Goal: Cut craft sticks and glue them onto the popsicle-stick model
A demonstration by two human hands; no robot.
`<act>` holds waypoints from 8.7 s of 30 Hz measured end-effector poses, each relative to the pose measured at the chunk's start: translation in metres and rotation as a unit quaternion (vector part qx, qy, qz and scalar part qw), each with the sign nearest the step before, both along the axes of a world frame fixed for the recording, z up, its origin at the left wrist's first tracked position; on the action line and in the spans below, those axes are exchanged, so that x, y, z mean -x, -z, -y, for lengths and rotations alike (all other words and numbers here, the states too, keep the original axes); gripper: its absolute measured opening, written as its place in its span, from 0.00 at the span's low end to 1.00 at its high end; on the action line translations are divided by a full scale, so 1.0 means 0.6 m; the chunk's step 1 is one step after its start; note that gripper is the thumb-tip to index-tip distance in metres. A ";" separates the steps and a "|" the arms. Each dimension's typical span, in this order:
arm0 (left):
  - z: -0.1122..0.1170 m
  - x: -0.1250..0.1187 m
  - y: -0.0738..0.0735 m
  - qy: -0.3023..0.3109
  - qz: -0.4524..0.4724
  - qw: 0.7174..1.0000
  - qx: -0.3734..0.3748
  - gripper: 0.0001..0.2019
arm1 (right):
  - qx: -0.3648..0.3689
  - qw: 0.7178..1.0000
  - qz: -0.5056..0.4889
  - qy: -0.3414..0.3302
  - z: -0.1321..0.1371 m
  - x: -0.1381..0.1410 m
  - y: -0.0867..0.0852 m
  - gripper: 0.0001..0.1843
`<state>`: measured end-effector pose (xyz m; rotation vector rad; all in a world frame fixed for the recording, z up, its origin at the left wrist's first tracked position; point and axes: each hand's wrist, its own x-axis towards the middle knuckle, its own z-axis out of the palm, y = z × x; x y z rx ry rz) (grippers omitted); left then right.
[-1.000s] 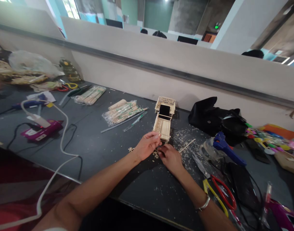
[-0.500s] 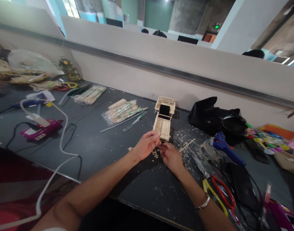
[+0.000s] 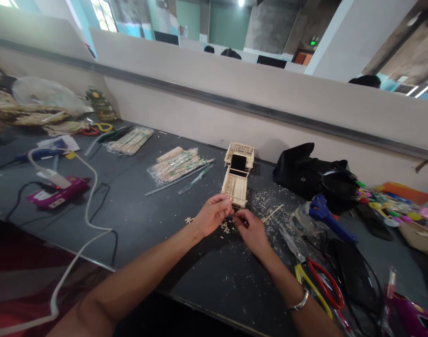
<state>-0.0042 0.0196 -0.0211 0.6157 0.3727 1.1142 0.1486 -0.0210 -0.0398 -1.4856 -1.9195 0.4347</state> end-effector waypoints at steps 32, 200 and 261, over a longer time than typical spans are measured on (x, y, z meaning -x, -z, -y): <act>0.005 -0.002 -0.001 0.001 0.002 1.000 -0.002 0.13 | -0.047 0.986 0.160 -0.025 -0.005 0.021 0.015 0.09; 0.007 0.001 0.001 0.024 -0.051 0.998 0.001 0.14 | 0.010 0.974 -0.223 0.039 0.012 0.017 -0.123 0.06; 0.004 0.000 0.003 0.029 -0.011 0.999 0.035 0.15 | -0.065 0.996 -0.064 0.023 0.035 0.019 -0.134 0.06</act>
